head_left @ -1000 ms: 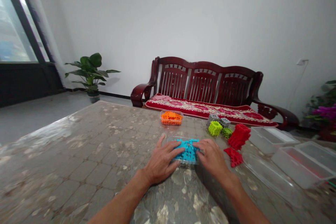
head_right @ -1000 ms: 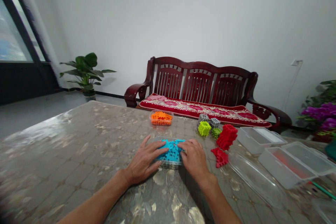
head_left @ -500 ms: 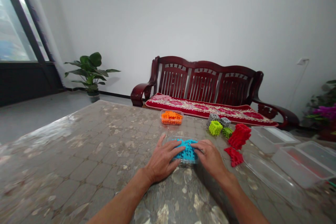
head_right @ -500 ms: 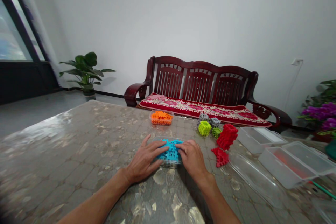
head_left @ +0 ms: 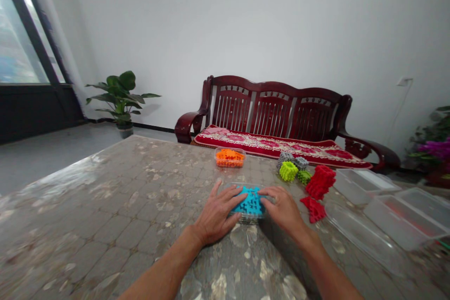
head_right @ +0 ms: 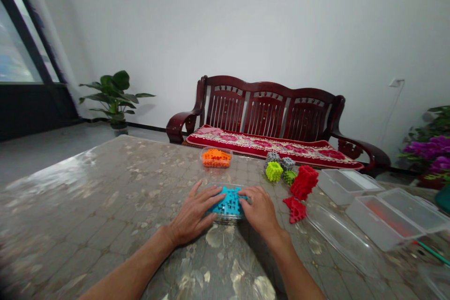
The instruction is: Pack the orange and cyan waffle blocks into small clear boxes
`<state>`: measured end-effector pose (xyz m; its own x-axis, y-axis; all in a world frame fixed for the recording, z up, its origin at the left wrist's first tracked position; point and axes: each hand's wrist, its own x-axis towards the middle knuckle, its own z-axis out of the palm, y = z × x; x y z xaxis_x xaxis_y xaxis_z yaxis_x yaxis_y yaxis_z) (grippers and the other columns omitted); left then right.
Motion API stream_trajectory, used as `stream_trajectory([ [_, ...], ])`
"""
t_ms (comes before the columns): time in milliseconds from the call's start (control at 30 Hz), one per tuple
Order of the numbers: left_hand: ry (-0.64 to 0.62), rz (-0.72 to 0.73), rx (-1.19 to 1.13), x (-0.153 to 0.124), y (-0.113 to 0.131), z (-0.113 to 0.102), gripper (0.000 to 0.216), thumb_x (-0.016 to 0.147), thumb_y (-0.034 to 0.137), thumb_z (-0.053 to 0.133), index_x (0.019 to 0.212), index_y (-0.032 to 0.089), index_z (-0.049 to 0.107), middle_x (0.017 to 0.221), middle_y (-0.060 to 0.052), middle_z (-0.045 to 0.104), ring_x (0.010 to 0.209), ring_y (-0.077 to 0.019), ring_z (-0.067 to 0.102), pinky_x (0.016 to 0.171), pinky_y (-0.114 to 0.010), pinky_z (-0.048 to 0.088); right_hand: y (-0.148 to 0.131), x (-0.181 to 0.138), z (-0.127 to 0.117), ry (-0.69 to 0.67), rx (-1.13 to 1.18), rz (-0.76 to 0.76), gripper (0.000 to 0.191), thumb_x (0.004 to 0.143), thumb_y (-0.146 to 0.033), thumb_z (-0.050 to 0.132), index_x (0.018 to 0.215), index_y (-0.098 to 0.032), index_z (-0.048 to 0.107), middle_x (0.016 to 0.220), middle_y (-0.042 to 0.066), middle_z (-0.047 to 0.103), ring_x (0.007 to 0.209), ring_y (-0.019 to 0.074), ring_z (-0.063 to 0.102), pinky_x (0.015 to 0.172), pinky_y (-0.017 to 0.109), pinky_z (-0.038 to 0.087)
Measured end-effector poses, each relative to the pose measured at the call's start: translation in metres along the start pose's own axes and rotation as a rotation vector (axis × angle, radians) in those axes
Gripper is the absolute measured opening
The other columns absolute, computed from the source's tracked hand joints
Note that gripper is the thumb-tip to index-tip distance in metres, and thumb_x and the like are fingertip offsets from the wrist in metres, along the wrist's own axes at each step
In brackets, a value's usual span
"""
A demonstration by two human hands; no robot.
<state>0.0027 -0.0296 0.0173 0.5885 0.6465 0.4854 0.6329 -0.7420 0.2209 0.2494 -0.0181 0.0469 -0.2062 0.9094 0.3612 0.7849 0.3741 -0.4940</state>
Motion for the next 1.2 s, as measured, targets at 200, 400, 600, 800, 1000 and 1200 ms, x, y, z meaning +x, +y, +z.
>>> stream_trajectory([
  [200,-0.002,-0.043,0.009,-0.001,-0.002,0.001,0.050,0.097,0.036,0.051,0.145,0.028,0.045,0.153,-0.009,0.048,0.142,-0.0263,0.042,0.124,-0.061,0.010,0.009,0.001,-0.004,0.105,0.065,0.057,0.029,0.083,-0.026,0.051,0.094,-0.020,0.078,0.102,0.008,0.076,0.102,0.0245,0.065,0.096,0.039,0.047],
  [400,0.094,-0.080,0.030,-0.001,0.000,0.004,0.043,0.095,0.035,0.052,0.137,0.027,0.053,0.144,-0.009,0.056,0.136,-0.0258,0.048,0.123,-0.059,0.015,0.004,-0.001,-0.007,0.040,-0.038,0.037,0.028,0.086,-0.027,0.053,0.096,-0.024,0.079,0.104,0.005,0.076,0.104,0.0254,0.062,0.096,0.039,0.045],
  [600,0.213,-0.165,0.018,0.001,0.008,0.001,0.032,0.089,0.028,0.056,0.122,0.025,0.059,0.122,-0.007,0.065,0.119,-0.0242,0.058,0.122,-0.058,0.017,-0.005,-0.004,-0.005,-0.032,-0.130,-0.013,0.027,0.087,-0.025,0.054,0.099,-0.026,0.079,0.102,0.004,0.077,0.103,0.0253,0.060,0.092,0.038,0.043],
  [800,0.228,-0.190,-0.028,0.003,0.013,0.000,0.018,0.088,0.026,0.058,0.105,0.024,0.061,0.106,-0.003,0.069,0.107,-0.0222,0.061,0.122,-0.057,0.015,-0.005,-0.004,-0.002,0.012,-0.113,-0.047,0.026,0.085,-0.021,0.055,0.095,-0.027,0.079,0.103,0.003,0.076,0.103,0.0236,0.060,0.094,0.038,0.042],
  [1000,0.297,-0.197,0.001,0.003,0.017,-0.001,0.015,0.085,0.027,0.061,0.100,0.024,0.061,0.107,-0.003,0.070,0.110,-0.0232,0.061,0.121,-0.056,0.016,-0.007,-0.004,-0.002,0.060,-0.134,-0.038,0.023,0.083,-0.021,0.059,0.094,-0.027,0.078,0.103,0.004,0.076,0.103,0.0253,0.061,0.095,0.041,0.044],
  [1200,0.270,-0.163,0.007,0.002,0.016,0.002,0.011,0.087,0.027,0.061,0.097,0.025,0.066,0.104,-0.002,0.073,0.117,-0.0246,0.060,0.123,-0.056,0.013,-0.012,-0.004,0.001,0.032,-0.118,-0.117,0.028,0.082,-0.021,0.062,0.105,-0.028,0.076,0.115,0.004,0.074,0.115,0.0270,0.057,0.104,0.046,0.041],
])
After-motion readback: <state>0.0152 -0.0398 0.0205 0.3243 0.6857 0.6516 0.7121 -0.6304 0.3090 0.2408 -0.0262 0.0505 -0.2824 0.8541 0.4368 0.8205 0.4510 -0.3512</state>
